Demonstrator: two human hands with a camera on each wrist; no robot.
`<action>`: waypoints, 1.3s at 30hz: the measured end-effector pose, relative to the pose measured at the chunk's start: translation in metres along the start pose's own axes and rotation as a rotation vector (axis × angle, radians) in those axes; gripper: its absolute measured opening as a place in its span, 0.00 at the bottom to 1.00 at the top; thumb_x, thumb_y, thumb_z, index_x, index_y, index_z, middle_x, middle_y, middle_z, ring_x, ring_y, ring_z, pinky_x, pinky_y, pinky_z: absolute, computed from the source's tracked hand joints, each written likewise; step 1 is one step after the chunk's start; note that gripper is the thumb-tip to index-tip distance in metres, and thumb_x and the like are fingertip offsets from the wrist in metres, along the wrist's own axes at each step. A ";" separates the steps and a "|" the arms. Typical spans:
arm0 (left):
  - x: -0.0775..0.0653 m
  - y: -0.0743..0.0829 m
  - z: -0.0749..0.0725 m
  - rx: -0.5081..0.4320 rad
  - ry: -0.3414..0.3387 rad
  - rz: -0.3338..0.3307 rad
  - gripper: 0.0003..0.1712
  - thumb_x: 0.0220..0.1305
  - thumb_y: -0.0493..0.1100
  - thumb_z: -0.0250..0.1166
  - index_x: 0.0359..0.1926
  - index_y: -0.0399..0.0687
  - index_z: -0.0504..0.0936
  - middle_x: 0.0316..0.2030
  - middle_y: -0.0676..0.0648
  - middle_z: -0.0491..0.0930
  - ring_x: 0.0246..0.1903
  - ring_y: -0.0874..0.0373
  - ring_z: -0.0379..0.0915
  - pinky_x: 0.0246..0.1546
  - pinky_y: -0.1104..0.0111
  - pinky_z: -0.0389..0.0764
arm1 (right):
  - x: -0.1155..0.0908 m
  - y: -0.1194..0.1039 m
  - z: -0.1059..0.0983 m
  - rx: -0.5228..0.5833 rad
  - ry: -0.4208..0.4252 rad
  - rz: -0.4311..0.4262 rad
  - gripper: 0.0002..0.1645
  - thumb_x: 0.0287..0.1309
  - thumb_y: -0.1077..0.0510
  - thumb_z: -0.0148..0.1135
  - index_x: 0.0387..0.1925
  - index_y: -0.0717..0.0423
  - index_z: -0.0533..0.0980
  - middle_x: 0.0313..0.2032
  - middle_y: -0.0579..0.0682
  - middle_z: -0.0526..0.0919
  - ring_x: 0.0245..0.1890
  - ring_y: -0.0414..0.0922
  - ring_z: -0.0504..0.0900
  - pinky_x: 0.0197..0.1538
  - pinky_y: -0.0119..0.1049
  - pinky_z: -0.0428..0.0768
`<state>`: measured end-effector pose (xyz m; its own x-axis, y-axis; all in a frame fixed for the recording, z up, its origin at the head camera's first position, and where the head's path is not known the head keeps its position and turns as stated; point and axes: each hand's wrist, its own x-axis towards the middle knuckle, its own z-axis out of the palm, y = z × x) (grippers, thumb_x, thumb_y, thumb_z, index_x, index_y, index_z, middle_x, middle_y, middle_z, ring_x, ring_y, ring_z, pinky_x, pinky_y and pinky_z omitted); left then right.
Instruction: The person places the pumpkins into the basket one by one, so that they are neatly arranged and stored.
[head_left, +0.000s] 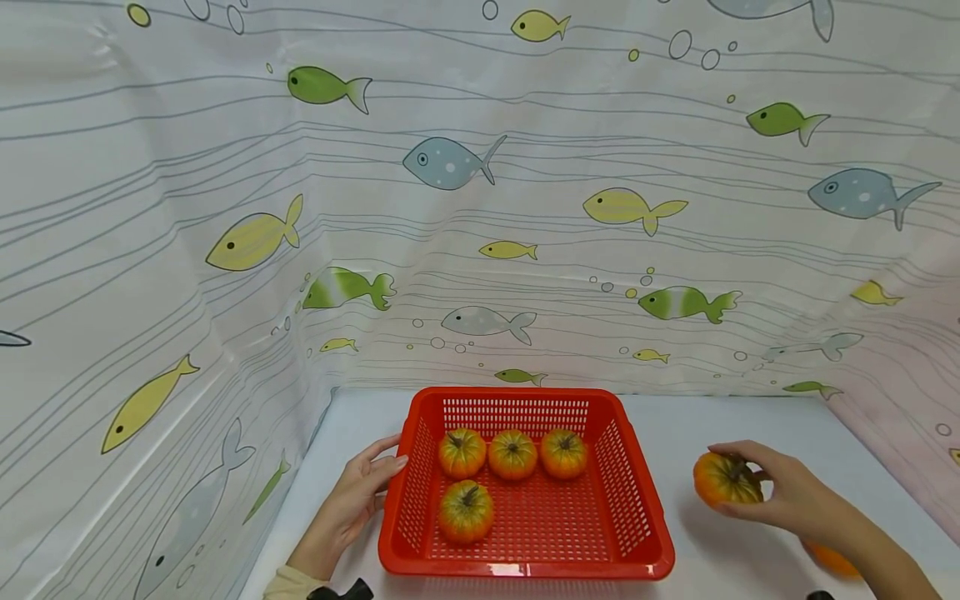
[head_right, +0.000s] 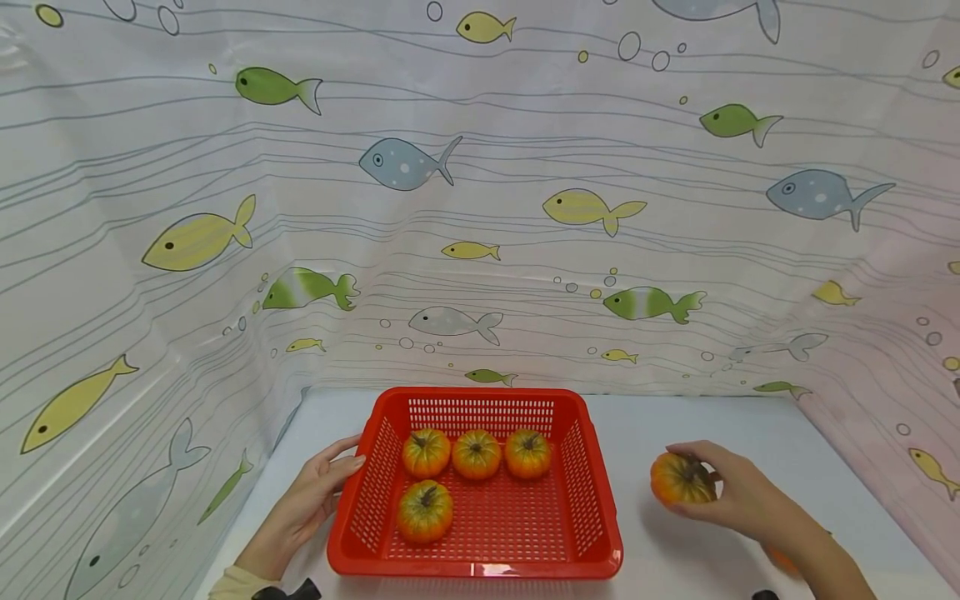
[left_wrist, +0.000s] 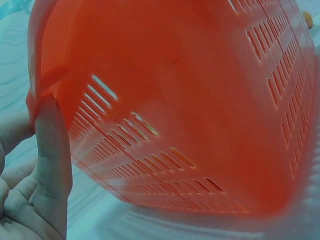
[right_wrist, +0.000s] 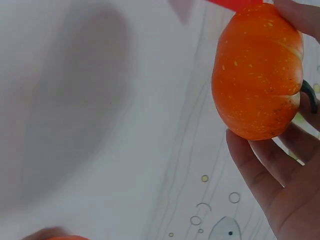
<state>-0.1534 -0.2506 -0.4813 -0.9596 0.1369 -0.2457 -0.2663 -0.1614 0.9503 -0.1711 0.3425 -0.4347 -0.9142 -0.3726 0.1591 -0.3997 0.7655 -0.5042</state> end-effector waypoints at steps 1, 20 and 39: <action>0.000 0.000 0.000 0.001 0.000 0.000 0.38 0.76 0.45 0.61 0.79 0.44 0.55 0.47 0.53 0.87 0.42 0.61 0.88 0.43 0.67 0.89 | 0.001 -0.002 -0.001 0.001 0.000 -0.005 0.43 0.43 0.45 0.85 0.61 0.49 0.77 0.54 0.49 0.85 0.44 0.25 0.75 0.41 0.26 0.83; -0.002 0.001 0.000 0.003 -0.021 0.006 0.40 0.77 0.45 0.60 0.80 0.42 0.52 0.48 0.53 0.87 0.43 0.61 0.88 0.43 0.67 0.89 | 0.027 -0.042 -0.008 -0.024 -0.044 -0.079 0.42 0.43 0.41 0.84 0.60 0.45 0.78 0.51 0.39 0.84 0.45 0.28 0.76 0.43 0.27 0.84; -0.001 0.000 0.000 0.013 -0.013 0.009 0.40 0.76 0.45 0.61 0.80 0.41 0.53 0.48 0.53 0.87 0.43 0.61 0.88 0.43 0.67 0.89 | 0.062 -0.085 -0.004 0.036 -0.196 -0.186 0.40 0.48 0.38 0.81 0.61 0.45 0.77 0.54 0.38 0.83 0.50 0.34 0.79 0.49 0.32 0.85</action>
<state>-0.1527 -0.2510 -0.4811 -0.9607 0.1485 -0.2344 -0.2562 -0.1496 0.9550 -0.1944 0.2565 -0.3788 -0.7933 -0.6027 0.0861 -0.5541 0.6562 -0.5122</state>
